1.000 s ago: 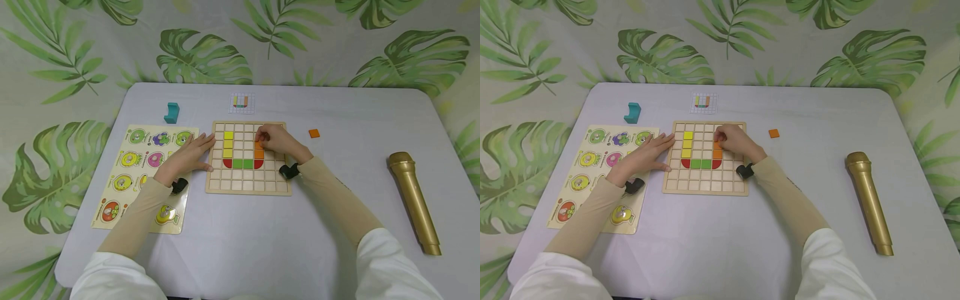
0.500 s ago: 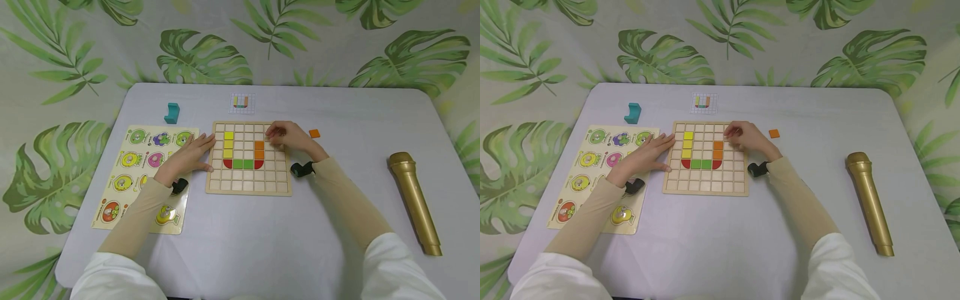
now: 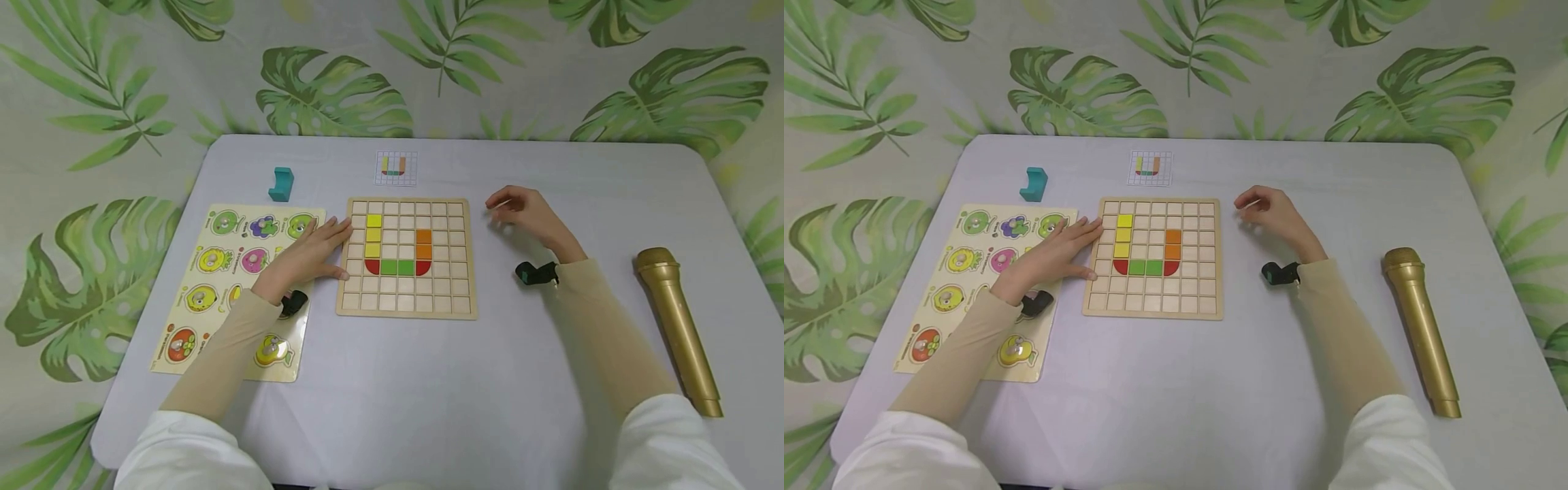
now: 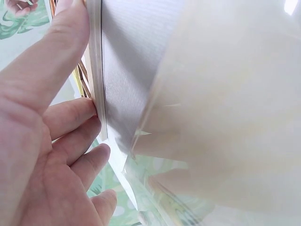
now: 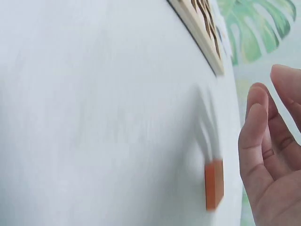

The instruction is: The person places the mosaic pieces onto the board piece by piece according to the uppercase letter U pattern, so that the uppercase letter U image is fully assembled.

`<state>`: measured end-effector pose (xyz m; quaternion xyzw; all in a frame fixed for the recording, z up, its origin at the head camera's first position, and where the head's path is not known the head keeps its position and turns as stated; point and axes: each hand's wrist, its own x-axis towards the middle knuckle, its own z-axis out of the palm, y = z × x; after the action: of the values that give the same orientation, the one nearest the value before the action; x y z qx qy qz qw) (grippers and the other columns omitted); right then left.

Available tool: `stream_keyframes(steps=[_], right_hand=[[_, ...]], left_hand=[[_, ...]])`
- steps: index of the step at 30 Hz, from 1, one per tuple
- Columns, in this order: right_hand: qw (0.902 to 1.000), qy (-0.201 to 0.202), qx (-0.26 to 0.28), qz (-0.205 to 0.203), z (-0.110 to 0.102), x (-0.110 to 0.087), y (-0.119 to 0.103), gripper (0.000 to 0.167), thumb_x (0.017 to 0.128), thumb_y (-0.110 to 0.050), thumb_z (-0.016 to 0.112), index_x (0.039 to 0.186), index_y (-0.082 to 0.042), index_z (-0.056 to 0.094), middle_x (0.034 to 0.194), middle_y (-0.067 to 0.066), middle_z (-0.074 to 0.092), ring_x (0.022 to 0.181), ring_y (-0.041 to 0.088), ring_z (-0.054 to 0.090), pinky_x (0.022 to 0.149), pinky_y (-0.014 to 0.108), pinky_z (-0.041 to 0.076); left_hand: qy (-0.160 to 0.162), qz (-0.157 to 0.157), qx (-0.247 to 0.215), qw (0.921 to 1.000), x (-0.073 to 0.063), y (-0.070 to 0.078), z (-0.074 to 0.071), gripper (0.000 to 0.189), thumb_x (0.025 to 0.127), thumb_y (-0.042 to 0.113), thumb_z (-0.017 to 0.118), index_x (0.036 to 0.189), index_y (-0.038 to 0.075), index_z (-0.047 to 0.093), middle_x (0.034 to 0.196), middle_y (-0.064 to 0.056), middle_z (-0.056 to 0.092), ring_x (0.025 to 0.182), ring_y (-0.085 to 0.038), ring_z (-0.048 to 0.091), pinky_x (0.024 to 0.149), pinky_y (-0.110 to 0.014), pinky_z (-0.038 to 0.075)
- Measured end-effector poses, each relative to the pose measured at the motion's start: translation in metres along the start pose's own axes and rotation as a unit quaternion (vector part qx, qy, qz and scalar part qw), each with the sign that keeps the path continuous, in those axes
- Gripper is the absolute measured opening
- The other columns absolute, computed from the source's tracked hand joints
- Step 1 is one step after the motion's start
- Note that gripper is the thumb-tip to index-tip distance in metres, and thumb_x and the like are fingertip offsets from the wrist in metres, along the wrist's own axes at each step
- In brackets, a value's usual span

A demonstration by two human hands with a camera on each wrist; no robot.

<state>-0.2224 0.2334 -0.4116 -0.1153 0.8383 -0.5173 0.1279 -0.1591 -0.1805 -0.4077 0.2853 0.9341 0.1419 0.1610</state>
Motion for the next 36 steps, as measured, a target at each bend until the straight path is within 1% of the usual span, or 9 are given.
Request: stream_keyframes(steps=[3,7,9,13,17,20,26,31,36], right_hand=[[0.9996,0.024,0.006,0.011,-0.012,-0.007,0.005,0.025,0.091,-0.004,0.062,0.114,0.005,0.061,0.107,0.015,0.063,0.082,0.018,0.061,0.066,0.027,0.049],[0.9988,0.046,0.005,0.016,-0.024,-0.015,0.011,0.026,0.092,-0.005,0.06,0.116,0.005,0.06,0.107,0.009,0.063,0.086,0.014,0.059,0.071,0.025,0.048],[0.9982,0.056,0.001,0.02,-0.028,-0.018,0.015,0.026,0.092,-0.005,0.06,0.116,0.004,0.06,0.108,0.004,0.062,0.087,0.011,0.057,0.071,0.024,0.046],[0.9975,0.066,-0.002,0.026,-0.033,-0.019,0.021,0.025,0.09,-0.002,0.062,0.115,0.004,0.06,0.108,0.002,0.063,0.087,0.01,0.055,0.069,0.023,0.046],[0.9977,0.058,-0.022,0.029,-0.034,-0.019,0.024,0.026,0.09,0.0,0.061,0.116,0.004,0.059,0.109,0.006,0.062,0.088,0.012,0.053,0.069,0.024,0.043],[0.9967,0.051,-0.05,0.037,-0.034,-0.017,0.026,0.027,0.09,0.001,0.06,0.117,0.003,0.059,0.11,0.011,0.06,0.09,0.014,0.051,0.068,0.025,0.041],[0.9929,0.042,-0.096,0.056,-0.029,-0.013,0.022,0.028,0.089,0.001,0.061,0.117,0.002,0.061,0.113,0.018,0.058,0.096,0.022,0.051,0.065,0.025,0.042],[0.9895,0.04,-0.12,0.069,-0.026,-0.01,0.02,0.027,0.087,0.003,0.062,0.115,0.003,0.061,0.11,0.02,0.057,0.097,0.025,0.05,0.065,0.023,0.043],[0.9892,0.045,-0.122,0.066,-0.023,-0.009,0.02,0.028,0.084,0.009,0.06,0.112,0.005,0.061,0.108,0.022,0.056,0.096,0.028,0.049,0.075,0.029,0.042]], left_hand=[[-0.002,-0.002,0.002,1.0,0.0,0.0,0.0,0.093,0.081,0.039,0.073,0.149,-0.001,0.026,0.157,-0.014,0.017,0.144,-0.033,0.008,0.115,-0.05,-0.003],[-0.005,-0.003,0.002,1.0,0.001,0.0,0.0,0.092,0.081,0.039,0.072,0.15,0.0,0.025,0.158,-0.013,0.016,0.144,-0.032,0.008,0.115,-0.05,-0.004],[-0.005,-0.002,0.002,1.0,0.001,0.0,0.0,0.092,0.081,0.039,0.072,0.15,0.0,0.025,0.158,-0.013,0.016,0.144,-0.032,0.007,0.115,-0.05,-0.004],[-0.006,-0.001,0.001,1.0,0.001,-0.001,0.0,0.093,0.081,0.039,0.072,0.15,0.0,0.025,0.158,-0.013,0.016,0.144,-0.032,0.007,0.115,-0.05,-0.004],[-0.006,-0.002,0.001,1.0,0.001,-0.001,0.0,0.092,0.081,0.04,0.072,0.15,0.0,0.025,0.158,-0.013,0.016,0.144,-0.032,0.008,0.115,-0.05,-0.004],[-0.006,-0.002,0.001,1.0,0.001,-0.001,0.001,0.092,0.081,0.04,0.072,0.15,0.0,0.025,0.158,-0.013,0.016,0.144,-0.033,0.008,0.115,-0.05,-0.004],[-0.001,0.0,0.001,1.0,0.0,-0.001,0.001,0.092,0.081,0.039,0.073,0.15,0.0,0.026,0.157,-0.013,0.017,0.144,-0.033,0.009,0.115,-0.05,-0.003],[0.0,0.002,0.002,1.0,0.0,-0.001,0.001,0.092,0.081,0.039,0.072,0.15,0.0,0.026,0.157,-0.013,0.017,0.144,-0.033,0.009,0.115,-0.05,-0.003],[-0.002,0.001,0.002,1.0,0.001,-0.001,0.001,0.092,0.082,0.04,0.072,0.15,0.0,0.025,0.158,-0.013,0.016,0.144,-0.033,0.008,0.115,-0.05,-0.004]])
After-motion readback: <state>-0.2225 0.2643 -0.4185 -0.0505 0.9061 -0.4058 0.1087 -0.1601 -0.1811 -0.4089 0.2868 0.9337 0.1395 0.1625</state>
